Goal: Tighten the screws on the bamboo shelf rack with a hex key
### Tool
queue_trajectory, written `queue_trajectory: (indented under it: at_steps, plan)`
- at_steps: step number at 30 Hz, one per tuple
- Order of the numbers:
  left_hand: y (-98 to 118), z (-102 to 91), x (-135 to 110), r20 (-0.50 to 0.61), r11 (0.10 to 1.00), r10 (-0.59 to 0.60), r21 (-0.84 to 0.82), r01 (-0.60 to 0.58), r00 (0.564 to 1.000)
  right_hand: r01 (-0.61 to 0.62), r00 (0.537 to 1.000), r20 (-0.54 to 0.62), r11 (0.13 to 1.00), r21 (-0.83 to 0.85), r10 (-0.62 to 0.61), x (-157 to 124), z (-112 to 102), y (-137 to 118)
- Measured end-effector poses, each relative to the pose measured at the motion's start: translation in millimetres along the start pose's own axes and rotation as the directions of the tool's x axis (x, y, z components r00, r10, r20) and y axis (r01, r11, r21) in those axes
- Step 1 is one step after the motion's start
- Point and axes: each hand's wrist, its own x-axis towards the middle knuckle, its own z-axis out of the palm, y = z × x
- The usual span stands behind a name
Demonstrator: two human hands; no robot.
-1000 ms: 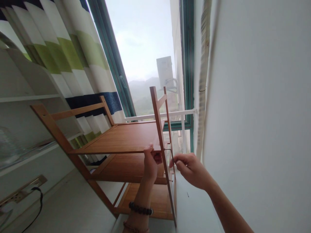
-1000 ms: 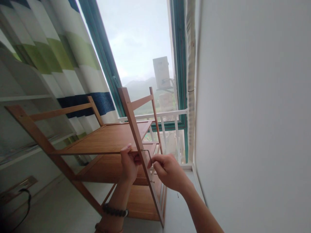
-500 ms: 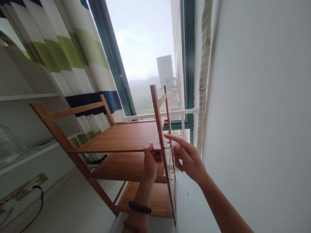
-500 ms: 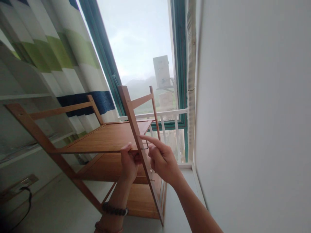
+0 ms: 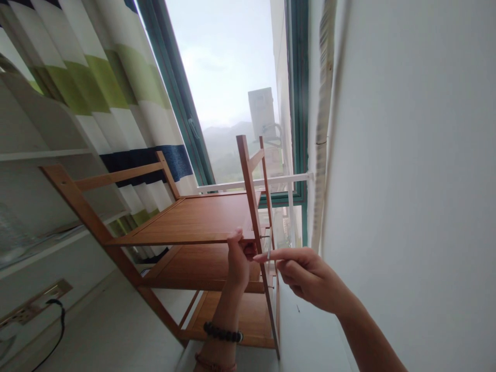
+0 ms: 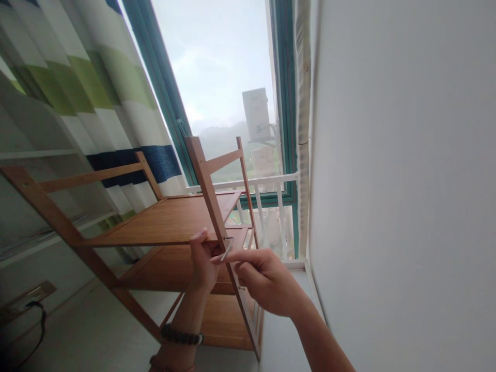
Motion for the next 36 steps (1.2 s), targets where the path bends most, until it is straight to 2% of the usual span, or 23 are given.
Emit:
queue_trajectory:
  at_steps: [3, 6, 9, 12, 15, 18, 20, 23, 25, 28, 32, 36]
  plan:
    - [1.0, -0.5, -0.1, -0.003, 1.0, -0.005, -0.004, 0.005, 1.0, 0.023, 0.997, -0.074, 0.992, 0.128, -0.013, 7.3, 5.3, -5.4]
    - [1.2, -1.8, 0.3, 0.033, 0.998, -0.058, 0.021, 0.057, 0.998, 0.055, 0.978, -0.208, 0.991, 0.121, -0.028, 21.3, 8.3, -3.9]
    - [0.9, -2.6, 0.1, 0.029, 0.998, -0.055, 0.024, 0.054, 0.998, 0.094, 0.935, -0.341, 0.995, -0.017, -0.094, 37.0, 5.3, 2.7]
    - [1.5, -2.4, -1.1, 0.039, 0.999, -0.038, 0.013, 0.037, 0.999, 0.057, 0.902, -0.406, 0.973, -0.224, -0.146, 47.1, -2.9, 14.3]
    - [2.2, -2.7, -1.8, 0.078, 0.999, -0.038, 0.013, 0.037, 0.996, -0.058, 0.933, -0.347, 0.916, -0.397, -0.092, 43.1, -9.6, 27.5]
    - [1.4, -4.0, -0.8, 0.072, 0.998, -0.05, 0.037, 0.047, 0.996, -0.123, 0.979, -0.201, 0.884, -0.451, 0.033, 25.8, -9.6, 30.8]
    - [0.1, -4.7, 0.2, 0.058, 0.998, -0.052, 0.042, 0.049, 0.997, -0.11, 0.981, -0.193, 0.859, -0.499, 0.014, 12.7, -7.0, 22.8]
    - [-1.1, -4.1, 1.1, 0.096, 0.999, -0.041, 0.018, 0.04, 0.994, -0.073, 0.972, -0.223, 0.81, -0.582, -0.072, -1.7, -3.3, 2.0]
    - [-0.9, -3.1, 1.1, 0.12, 0.999, -0.034, -0.008, 0.036, 0.992, -0.01, 0.988, -0.135, 0.839, -0.545, -0.076, -7.2, -1.8, -9.7]
    - [-0.2, -1.9, 0.8, 0.093, 0.999, -0.016, -0.031, 0.019, 0.996, 0.061, 0.995, -0.046, 0.928, -0.368, -0.083, -11.1, 0.9, -16.0]
    - [-0.1, -2.6, 0.3, 0.057, 1.0, 0.002, 0.003, -0.003, 0.998, 0.11, 0.98, -0.143, 0.971, -0.214, -0.142, -5.4, 6.0, -11.9]
    - [0.4, -4.3, 0.0, 0.079, 0.997, -0.04, 0.063, 0.035, 0.996, 0.124, 0.944, -0.26, 0.951, -0.283, -0.201, 12.7, 4.7, -6.0]
